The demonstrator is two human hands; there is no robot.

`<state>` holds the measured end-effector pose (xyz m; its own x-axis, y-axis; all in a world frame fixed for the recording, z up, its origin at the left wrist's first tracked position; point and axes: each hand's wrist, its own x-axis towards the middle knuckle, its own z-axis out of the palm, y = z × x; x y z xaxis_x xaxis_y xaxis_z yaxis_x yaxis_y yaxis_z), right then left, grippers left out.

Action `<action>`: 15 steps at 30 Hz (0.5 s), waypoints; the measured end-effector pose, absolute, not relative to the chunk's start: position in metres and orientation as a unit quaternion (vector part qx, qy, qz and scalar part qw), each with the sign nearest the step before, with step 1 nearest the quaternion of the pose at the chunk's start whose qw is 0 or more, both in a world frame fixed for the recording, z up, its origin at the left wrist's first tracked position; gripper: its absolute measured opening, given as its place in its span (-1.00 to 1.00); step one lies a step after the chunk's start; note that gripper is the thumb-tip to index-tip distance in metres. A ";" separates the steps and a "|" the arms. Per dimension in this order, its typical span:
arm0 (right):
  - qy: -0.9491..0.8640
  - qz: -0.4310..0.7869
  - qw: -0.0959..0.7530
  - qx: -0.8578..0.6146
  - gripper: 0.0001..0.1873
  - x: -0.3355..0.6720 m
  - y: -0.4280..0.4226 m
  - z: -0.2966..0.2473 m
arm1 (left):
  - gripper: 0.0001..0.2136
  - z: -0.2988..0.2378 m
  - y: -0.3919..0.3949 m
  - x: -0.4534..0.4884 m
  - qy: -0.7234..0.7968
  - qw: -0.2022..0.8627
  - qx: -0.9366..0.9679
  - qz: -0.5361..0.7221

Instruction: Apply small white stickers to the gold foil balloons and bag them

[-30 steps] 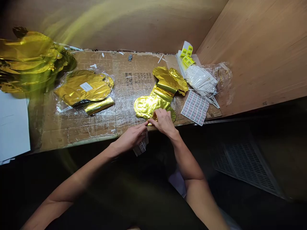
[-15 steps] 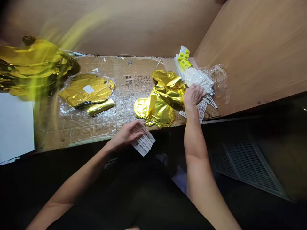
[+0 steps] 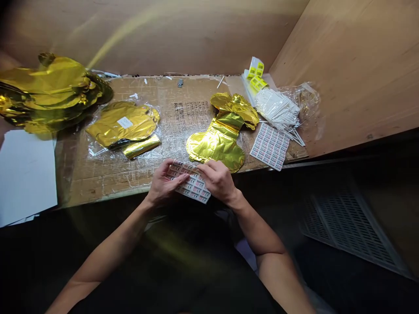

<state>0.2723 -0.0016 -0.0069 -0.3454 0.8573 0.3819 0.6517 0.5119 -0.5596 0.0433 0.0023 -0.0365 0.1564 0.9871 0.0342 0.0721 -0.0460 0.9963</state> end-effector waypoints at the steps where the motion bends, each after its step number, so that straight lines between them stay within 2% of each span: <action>1: -0.816 0.119 0.315 -0.469 -0.70 0.275 -0.002 -0.010 | -0.61 -0.036 0.002 0.044 0.471 0.509 0.564 0.449; 4: -0.844 0.074 0.284 -0.449 -0.69 0.279 -0.005 -0.015 | -0.60 -0.033 -0.001 0.046 0.478 0.510 0.551 0.456; 10: -0.828 0.123 0.331 -0.435 -0.82 0.273 -0.016 -0.013 | -0.59 -0.031 -0.005 0.050 0.493 0.486 0.550 0.468; 15: -0.703 0.211 0.388 -0.557 -0.77 0.284 0.007 -0.004 | -0.68 -0.037 -0.002 0.052 0.470 0.463 0.634 0.403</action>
